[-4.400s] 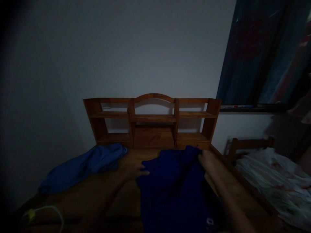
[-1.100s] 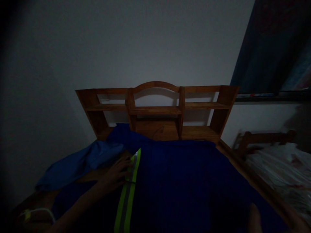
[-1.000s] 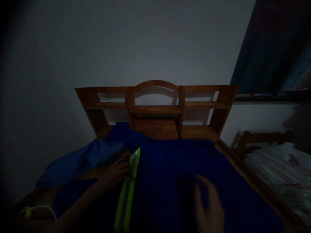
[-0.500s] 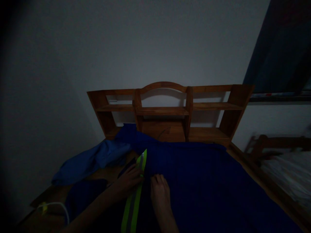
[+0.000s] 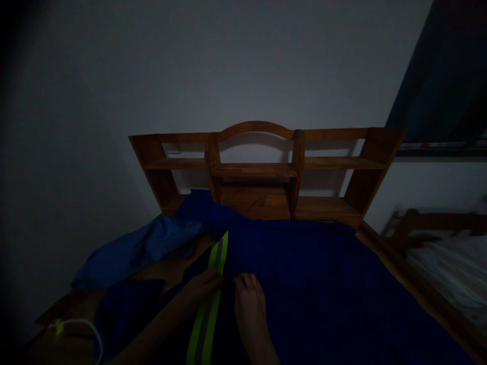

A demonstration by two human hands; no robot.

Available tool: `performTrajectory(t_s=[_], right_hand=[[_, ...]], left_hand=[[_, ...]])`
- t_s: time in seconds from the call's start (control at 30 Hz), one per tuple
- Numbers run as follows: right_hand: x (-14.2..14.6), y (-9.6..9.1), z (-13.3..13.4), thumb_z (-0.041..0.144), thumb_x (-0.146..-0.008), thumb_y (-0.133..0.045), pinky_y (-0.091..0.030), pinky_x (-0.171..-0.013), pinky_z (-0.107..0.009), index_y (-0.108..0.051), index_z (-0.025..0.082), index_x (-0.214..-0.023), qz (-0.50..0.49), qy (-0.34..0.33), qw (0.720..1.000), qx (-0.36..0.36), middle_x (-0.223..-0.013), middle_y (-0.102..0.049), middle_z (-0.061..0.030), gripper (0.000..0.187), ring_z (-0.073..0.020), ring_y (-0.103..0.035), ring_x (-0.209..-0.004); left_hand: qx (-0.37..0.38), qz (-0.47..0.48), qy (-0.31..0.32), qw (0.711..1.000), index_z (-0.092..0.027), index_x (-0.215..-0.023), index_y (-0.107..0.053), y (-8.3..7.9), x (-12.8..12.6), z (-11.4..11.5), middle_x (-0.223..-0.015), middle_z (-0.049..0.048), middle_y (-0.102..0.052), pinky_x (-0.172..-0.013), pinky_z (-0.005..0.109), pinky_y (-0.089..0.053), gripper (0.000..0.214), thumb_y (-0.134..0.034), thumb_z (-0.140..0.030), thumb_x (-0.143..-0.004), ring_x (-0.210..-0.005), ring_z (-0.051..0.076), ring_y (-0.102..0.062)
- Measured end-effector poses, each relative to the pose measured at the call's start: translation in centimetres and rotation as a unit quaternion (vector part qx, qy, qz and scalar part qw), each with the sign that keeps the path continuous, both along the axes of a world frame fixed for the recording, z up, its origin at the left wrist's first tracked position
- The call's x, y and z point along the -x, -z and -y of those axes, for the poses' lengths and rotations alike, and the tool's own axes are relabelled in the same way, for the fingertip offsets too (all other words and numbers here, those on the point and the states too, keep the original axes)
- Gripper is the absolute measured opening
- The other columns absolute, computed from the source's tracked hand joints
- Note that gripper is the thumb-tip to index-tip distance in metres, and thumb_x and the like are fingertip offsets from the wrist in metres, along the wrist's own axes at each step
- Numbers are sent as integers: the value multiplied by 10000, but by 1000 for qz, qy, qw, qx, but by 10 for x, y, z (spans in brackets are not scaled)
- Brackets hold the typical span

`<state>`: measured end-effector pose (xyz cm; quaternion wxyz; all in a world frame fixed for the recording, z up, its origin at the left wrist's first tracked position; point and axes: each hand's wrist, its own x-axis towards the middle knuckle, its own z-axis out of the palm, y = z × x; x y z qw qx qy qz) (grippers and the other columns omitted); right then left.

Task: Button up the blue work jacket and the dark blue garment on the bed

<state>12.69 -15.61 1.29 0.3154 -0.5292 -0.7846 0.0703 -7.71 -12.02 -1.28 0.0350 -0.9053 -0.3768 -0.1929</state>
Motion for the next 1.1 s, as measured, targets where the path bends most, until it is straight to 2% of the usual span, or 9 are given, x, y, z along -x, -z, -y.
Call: performTrajectory(t_s=[0.1,0.23,0.4,0.47,0.57,0.77,0.9,1.1], right_hand=[[0,1,-1,42,-869,-427,-446,-859,-295,-615,243,-1071,-11,-4,1000,6,-993,-617,-25,341,-173,-551,-940],[0,-1,0,48,-878,-416,-445,-849,-295,-608,237,-1051,-25,-9,1000,5,-980,-617,-21,321,-168,-550,-924],[3,-5,2,171,-887,-489,-446,-852,-321,-613,239,-1004,-41,-3,999,-6,-970,-615,-29,184,-186,-552,-937],[4,-5,1,196,-883,-510,-447,-859,-324,-605,245,-1030,-43,-7,999,-3,-979,-616,-26,182,-187,-555,-945],[4,-4,0,191,-887,-505,-440,-882,-328,-599,253,-1059,-39,-14,999,1,-976,-619,-20,206,-180,-562,-942],[3,-3,0,174,-893,-492,-443,-873,-299,-620,257,-997,-23,-15,1000,-11,-970,-622,-12,185,-163,-565,-941],[2,-3,0,149,-903,-464,-443,-840,-296,-634,248,-930,-16,-14,1000,-12,-937,-626,-13,198,-163,-569,-903],[1,-3,-3,143,-924,-423,-441,-774,-283,-634,243,-897,-18,-11,1000,-14,-882,-636,-10,235,-163,-566,-847]], left_hand=[[-38,7,-21,999,-201,-1091,-535,3,-1,1,-897,52,-581,-651,244,-478,224,-451,-158,-888,-778,151,-575],[-78,-1,-48,996,-189,-1034,-560,-1,-4,4,-828,47,-576,-616,251,-476,187,-458,-165,-880,-721,150,-573],[-93,-8,-52,994,-201,-1124,-543,-4,-2,5,-850,51,-584,-624,246,-480,261,-473,-174,-874,-744,150,-584],[-91,3,-54,994,-198,-1149,-530,-3,0,5,-873,56,-583,-623,241,-479,279,-482,-183,-875,-753,149,-585],[-94,12,-52,994,-183,-1097,-552,-5,1,7,-861,58,-579,-617,236,-476,229,-475,-184,-882,-746,146,-579],[-120,-14,-37,992,-185,-1073,-566,-16,-6,9,-777,34,-578,-545,214,-448,220,-445,-172,-891,-645,124,-558],[-92,-6,-34,995,-198,-1039,-583,-19,-9,10,-777,34,-570,-553,215,-447,210,-454,-176,-874,-653,121,-559],[-16,16,-23,999,-211,-1058,-601,-21,-8,12,-835,60,-565,-651,275,-460,244,-453,-178,-867,-768,158,-560]])
